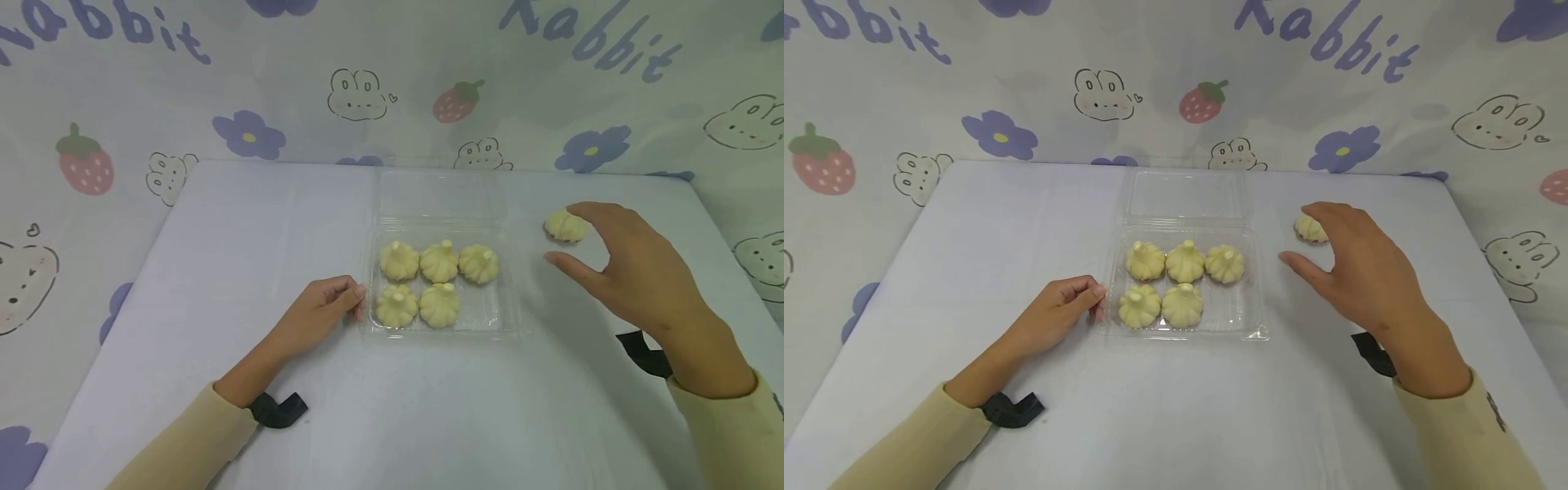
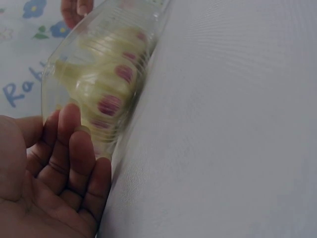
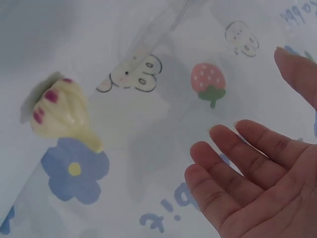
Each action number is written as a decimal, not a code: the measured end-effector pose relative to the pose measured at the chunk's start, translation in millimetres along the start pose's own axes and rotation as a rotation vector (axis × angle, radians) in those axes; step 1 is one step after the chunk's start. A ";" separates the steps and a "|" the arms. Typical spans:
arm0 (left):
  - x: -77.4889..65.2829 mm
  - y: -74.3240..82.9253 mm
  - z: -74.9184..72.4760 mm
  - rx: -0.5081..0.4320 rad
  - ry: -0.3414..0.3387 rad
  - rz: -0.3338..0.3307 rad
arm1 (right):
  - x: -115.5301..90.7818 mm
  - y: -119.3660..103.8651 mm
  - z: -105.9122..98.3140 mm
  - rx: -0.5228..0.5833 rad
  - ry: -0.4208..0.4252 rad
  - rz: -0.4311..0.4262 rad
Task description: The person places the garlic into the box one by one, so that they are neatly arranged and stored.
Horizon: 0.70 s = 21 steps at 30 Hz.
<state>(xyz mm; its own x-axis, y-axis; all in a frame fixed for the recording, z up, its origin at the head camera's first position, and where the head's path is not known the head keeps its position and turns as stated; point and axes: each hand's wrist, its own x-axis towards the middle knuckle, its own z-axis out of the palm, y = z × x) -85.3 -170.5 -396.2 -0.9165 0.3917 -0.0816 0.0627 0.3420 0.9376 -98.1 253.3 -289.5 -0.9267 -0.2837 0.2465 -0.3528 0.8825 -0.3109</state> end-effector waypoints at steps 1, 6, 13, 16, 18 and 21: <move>-0.1 0.0 -0.1 -0.001 0.001 0.000 | 0.2 2.5 -1.1 -0.001 -0.013 0.014; -0.6 0.0 -0.3 0.001 0.000 -0.002 | 3.9 16.3 -4.2 -0.020 -0.061 0.068; -0.9 1.4 -1.2 -0.002 0.000 -0.001 | 12.2 35.5 -6.4 -0.023 -0.088 0.136; -1.2 1.3 -1.3 -0.002 0.001 -0.002 | 16.5 45.0 -5.0 -0.027 -0.098 0.157; -1.2 1.0 -1.3 -0.004 0.000 -0.004 | 18.9 51.7 -3.8 -0.023 -0.106 0.172; -1.4 0.7 -1.2 -0.006 -0.001 -0.006 | 22.4 60.3 -1.6 -0.015 -0.120 0.199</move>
<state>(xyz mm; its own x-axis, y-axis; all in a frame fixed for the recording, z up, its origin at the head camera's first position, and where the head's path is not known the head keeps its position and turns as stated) -84.4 -171.9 -395.0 -0.9165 0.3905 -0.0873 0.0552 0.3395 0.9390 -140.0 300.8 -301.2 -0.9869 -0.1453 0.0706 -0.1606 0.9306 -0.3290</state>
